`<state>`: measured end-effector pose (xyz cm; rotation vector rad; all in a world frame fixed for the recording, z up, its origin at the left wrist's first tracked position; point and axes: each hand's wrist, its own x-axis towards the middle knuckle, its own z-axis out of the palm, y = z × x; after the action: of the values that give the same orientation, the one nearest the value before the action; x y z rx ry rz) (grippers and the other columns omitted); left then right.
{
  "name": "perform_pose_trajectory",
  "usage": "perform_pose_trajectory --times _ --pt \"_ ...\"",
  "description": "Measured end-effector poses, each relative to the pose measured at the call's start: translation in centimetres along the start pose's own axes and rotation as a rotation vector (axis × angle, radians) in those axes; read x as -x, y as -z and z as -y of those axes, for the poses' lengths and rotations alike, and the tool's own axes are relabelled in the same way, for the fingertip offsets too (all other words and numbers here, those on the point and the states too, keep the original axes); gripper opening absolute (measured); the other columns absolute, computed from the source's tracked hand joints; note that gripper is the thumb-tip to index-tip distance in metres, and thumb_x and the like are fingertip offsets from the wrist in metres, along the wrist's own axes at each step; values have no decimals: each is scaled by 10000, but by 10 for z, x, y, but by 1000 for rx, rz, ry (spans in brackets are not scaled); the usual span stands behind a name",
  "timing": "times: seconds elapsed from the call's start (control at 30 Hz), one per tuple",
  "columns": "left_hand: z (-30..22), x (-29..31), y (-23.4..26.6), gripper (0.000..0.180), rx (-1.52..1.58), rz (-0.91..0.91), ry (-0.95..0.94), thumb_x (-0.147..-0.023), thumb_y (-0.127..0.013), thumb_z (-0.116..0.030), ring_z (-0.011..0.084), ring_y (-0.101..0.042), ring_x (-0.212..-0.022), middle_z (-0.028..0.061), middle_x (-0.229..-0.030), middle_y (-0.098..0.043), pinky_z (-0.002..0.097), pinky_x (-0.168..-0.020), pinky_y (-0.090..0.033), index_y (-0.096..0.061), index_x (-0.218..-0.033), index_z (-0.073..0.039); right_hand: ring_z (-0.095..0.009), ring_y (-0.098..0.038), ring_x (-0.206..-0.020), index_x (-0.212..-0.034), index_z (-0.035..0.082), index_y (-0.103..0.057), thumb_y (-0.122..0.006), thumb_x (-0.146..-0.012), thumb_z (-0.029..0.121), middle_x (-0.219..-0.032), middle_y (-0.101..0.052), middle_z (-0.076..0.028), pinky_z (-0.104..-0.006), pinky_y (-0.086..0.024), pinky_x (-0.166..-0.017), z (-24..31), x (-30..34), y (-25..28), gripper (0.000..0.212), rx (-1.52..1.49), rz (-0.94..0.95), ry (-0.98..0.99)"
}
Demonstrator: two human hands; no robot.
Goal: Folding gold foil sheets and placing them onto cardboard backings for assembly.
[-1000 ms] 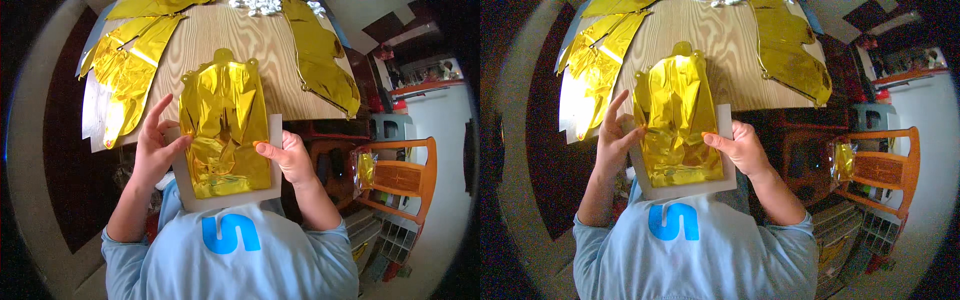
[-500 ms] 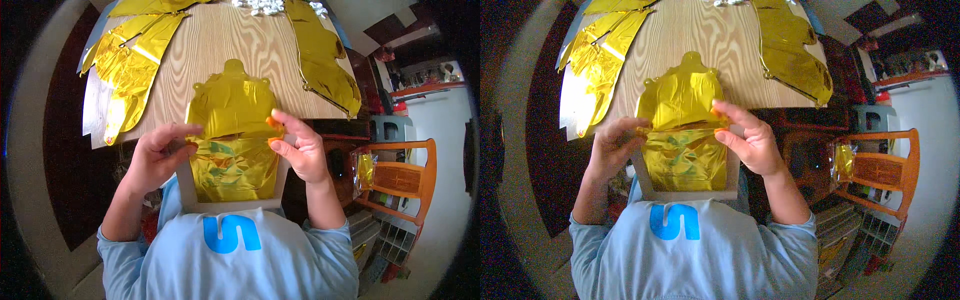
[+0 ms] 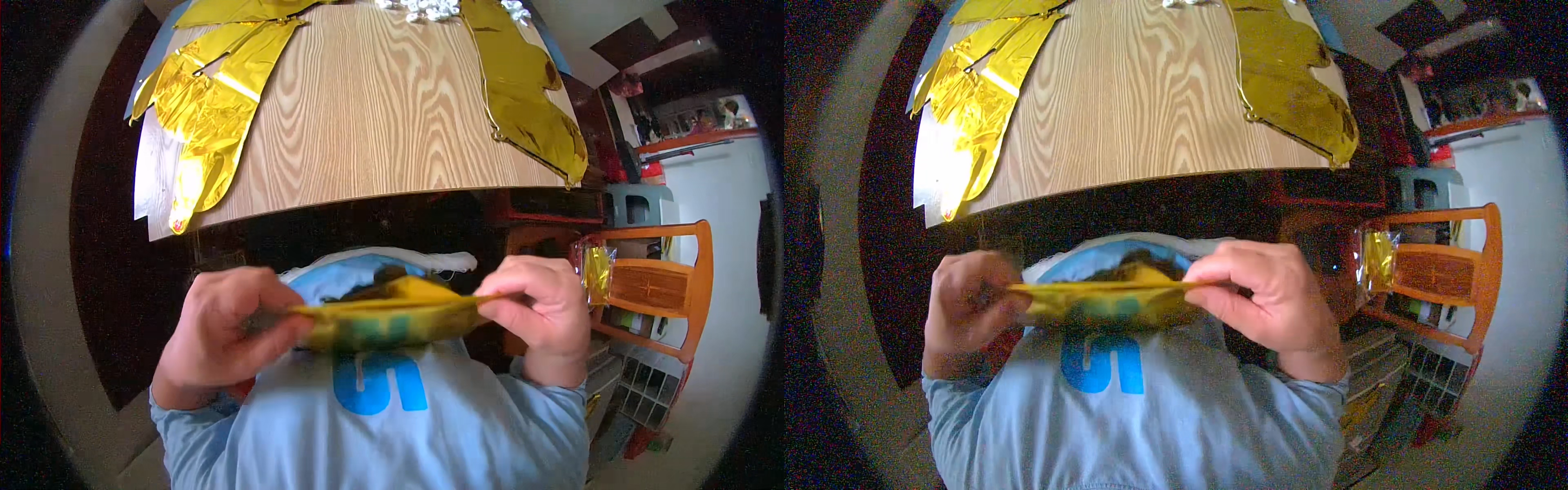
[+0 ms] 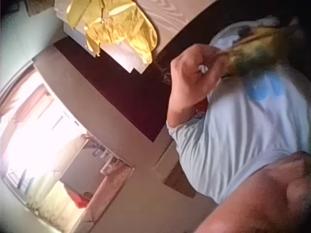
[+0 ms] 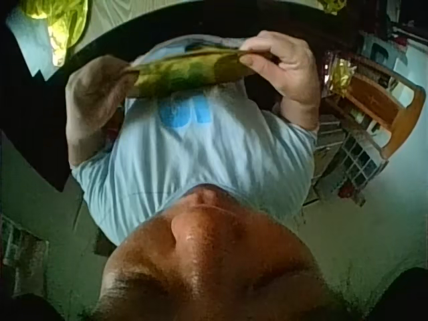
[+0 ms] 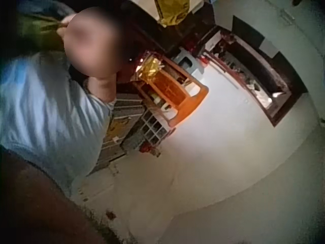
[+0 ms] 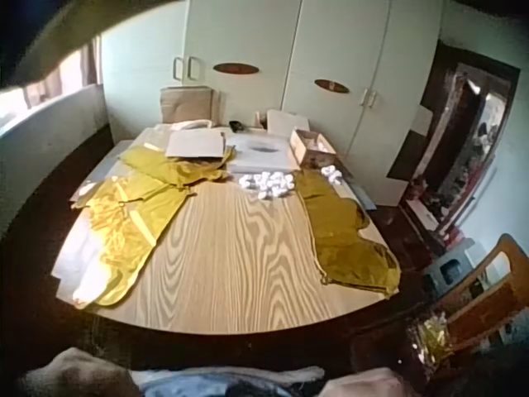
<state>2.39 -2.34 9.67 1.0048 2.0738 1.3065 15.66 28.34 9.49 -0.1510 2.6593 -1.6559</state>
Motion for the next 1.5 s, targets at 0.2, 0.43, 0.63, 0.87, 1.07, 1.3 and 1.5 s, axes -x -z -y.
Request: perform_pose_trajectory --times 0.2,0.43,0.63,0.87,1.07,1.3,1.5 --pt "42 -52 13 227 161 -67 364 -893 -720 -229 88 -553 -609 -16 -711 -613 265 -560 -461 -684 -878 -5 -68 -583 -788 -968 4 -685 -692 -918 156 -843 -670 18 -256 -501 -731 -44 -65 16 160 -149 131 -217" --pt "112 -157 28 372 -495 -3 388 -904 -672 -380 195 -627 -685 57 -769 -649 336 -648 -513 -700 -967 -14 -86 -648 -818 -979 19 -686 -724 -903 122 -894 -709 -25 -231 -518 -773 -149 -182 29 134 -250 253 -518" --pt "99 -165 -27 532 -714 -214 -179 -909 -653 -390 361 -522 -1249 181 -1328 -547 491 -1049 -412 -567 -1313 -55 -85 -642 -788 -971 21 -695 -717 -907 136 -873 -713 -27 -256 -518 -733 -147 -198 29 134 -20 222 -485" --pt "126 -168 -52 675 -664 -133 -356 -907 -655 -342 375 -362 -1414 181 -1478 -450 525 -1173 -262 -408 -1446 -19 -262 -653 -723 -993 19 -643 -752 -865 312 -792 -682 -139 -385 -524 -702 -111 -132 5 338 730 -432 -98" --pt "124 -166 -56 675 -697 -155 -366 -887 -666 -384 376 -402 -1370 170 -1423 -485 522 -1149 -291 -440 -1410 -21 -243 -666 -614 -777 33 -631 -737 -873 456 -673 -660 -113 -370 -519 -572 -115 -36 -25 446 352 -414 -461" --pt "111 -165 -54 683 -678 -145 -386 -835 -728 -280 381 -444 -1331 188 -1388 -517 496 -1124 -335 -459 -1394 4 -48 -538 -675 -948 25 -623 -712 -929 269 -810 -635 14 -234 -450 -565 -136 -41 -69 261 -536 -359 -504" --pt "112 -169 -51 641 -642 -185 -335 -799 -745 -407 342 -538 -1173 145 -1227 -582 468 -1002 -425 -560 -1295 -45 -43 -562 -765 -977 11 -633 -682 -921 102 -879 -665 1 -224 -464 -690 -144 -40 -77 118 -626 -407 -432"
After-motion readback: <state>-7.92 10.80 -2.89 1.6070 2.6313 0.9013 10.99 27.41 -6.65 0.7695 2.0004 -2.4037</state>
